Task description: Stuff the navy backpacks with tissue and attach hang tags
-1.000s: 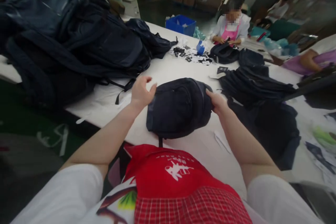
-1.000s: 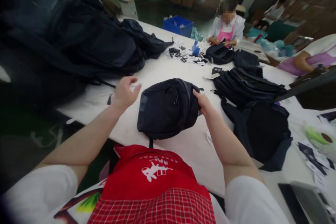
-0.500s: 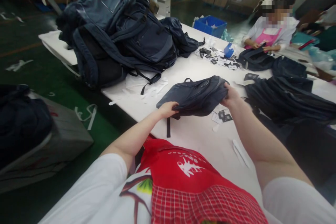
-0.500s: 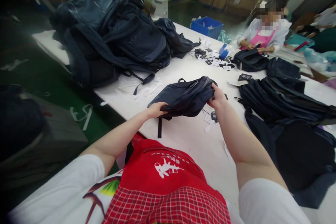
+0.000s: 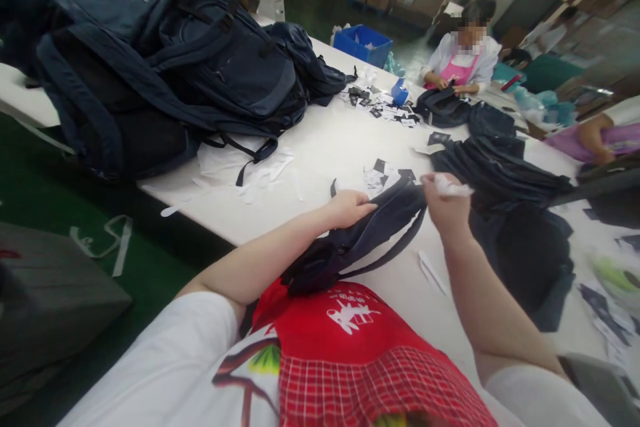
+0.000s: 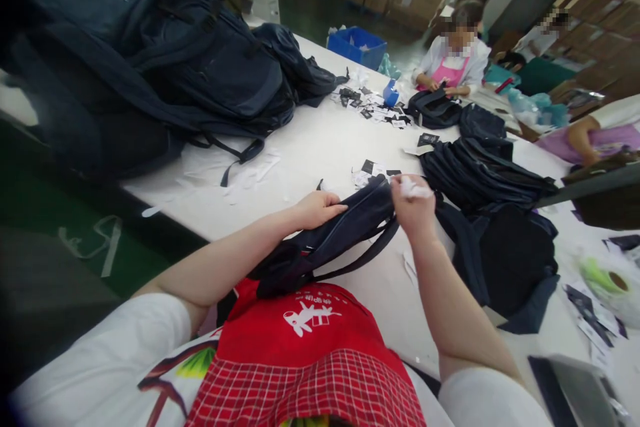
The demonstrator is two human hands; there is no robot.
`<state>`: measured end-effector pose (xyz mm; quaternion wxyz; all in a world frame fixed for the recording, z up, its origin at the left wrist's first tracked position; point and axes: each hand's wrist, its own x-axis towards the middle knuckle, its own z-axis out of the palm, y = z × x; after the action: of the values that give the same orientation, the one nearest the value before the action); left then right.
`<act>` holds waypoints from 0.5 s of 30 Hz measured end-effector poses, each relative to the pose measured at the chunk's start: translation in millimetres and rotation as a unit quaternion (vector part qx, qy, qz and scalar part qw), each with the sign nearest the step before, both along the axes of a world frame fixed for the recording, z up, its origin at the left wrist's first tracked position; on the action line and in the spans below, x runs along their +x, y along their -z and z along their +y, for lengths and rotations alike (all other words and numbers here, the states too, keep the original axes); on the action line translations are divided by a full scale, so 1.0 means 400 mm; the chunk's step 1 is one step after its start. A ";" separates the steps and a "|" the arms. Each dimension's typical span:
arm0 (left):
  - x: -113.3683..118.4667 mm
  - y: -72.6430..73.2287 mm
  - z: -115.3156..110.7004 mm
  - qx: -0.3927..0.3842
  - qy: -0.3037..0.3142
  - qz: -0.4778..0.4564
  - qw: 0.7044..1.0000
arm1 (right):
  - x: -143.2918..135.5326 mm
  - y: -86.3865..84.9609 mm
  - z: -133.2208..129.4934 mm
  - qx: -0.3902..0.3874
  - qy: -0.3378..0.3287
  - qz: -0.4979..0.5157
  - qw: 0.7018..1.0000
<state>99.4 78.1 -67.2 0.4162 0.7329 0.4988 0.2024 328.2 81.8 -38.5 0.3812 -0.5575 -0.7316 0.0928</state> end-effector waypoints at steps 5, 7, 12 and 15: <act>0.085 0.010 0.019 -0.013 0.027 0.032 0.999 | -0.143 -0.049 -0.201 -0.177 -0.226 -0.181 0.941; 0.110 -0.002 0.004 -0.009 0.041 0.047 0.998 | -0.164 -0.060 -0.243 -0.215 -0.191 -0.227 0.931; 0.139 0.015 -0.013 -0.011 0.061 -0.040 0.997 | -0.128 0.021 -0.243 -0.222 -0.201 -0.248 0.921; 0.142 0.044 0.012 -0.042 0.112 -0.078 0.990 | -0.097 0.117 -0.206 -0.198 -0.251 -0.241 0.916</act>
<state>156.2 82.8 -84.8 0.5045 0.7479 0.3872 0.1901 289.4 -0.6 -85.3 0.0393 -0.4247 -0.8841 0.1910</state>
